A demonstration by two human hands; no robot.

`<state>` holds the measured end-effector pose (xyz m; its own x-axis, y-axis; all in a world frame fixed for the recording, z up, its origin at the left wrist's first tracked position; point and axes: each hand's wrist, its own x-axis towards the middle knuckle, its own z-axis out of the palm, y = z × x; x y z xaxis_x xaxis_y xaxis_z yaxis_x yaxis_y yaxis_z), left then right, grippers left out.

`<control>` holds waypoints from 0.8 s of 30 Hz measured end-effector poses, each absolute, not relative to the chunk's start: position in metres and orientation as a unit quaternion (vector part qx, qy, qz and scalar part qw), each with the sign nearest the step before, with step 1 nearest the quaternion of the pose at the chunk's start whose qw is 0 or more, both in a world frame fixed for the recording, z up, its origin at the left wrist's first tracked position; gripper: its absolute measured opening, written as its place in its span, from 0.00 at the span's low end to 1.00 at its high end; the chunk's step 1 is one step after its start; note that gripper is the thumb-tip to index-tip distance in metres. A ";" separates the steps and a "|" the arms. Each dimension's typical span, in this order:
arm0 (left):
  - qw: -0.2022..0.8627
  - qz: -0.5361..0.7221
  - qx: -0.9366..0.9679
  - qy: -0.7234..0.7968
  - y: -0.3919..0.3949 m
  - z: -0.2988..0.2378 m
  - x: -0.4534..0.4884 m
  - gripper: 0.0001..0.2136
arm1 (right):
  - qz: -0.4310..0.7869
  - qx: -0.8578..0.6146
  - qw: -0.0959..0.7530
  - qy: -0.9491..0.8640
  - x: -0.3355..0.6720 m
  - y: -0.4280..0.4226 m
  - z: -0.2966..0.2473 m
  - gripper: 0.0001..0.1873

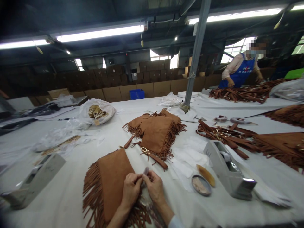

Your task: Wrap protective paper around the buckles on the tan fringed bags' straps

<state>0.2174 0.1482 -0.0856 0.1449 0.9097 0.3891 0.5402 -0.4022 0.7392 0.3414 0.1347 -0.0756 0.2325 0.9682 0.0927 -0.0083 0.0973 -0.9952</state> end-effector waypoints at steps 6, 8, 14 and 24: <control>-0.004 0.386 0.821 0.421 0.132 -0.091 0.225 0.14 | 0.498 -0.571 0.557 -0.341 0.346 0.141 -0.078 0.11; -0.065 0.384 0.831 0.397 0.131 -0.093 0.225 0.15 | 0.521 -0.579 0.544 -0.312 0.347 0.143 -0.080 0.10; -0.164 0.356 0.857 0.335 0.131 -0.098 0.225 0.15 | 0.533 -0.580 0.529 -0.315 0.352 0.150 -0.088 0.10; -0.126 0.218 0.905 0.343 0.112 -0.124 0.186 0.24 | 0.306 -0.590 0.402 -0.630 0.346 0.131 -0.081 0.20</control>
<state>0.1858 0.1116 -0.1239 0.6690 0.5661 0.4815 0.6761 -0.7327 -0.0779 0.3464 0.1309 -0.0809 0.0198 0.9894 0.1442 0.4976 0.1153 -0.8597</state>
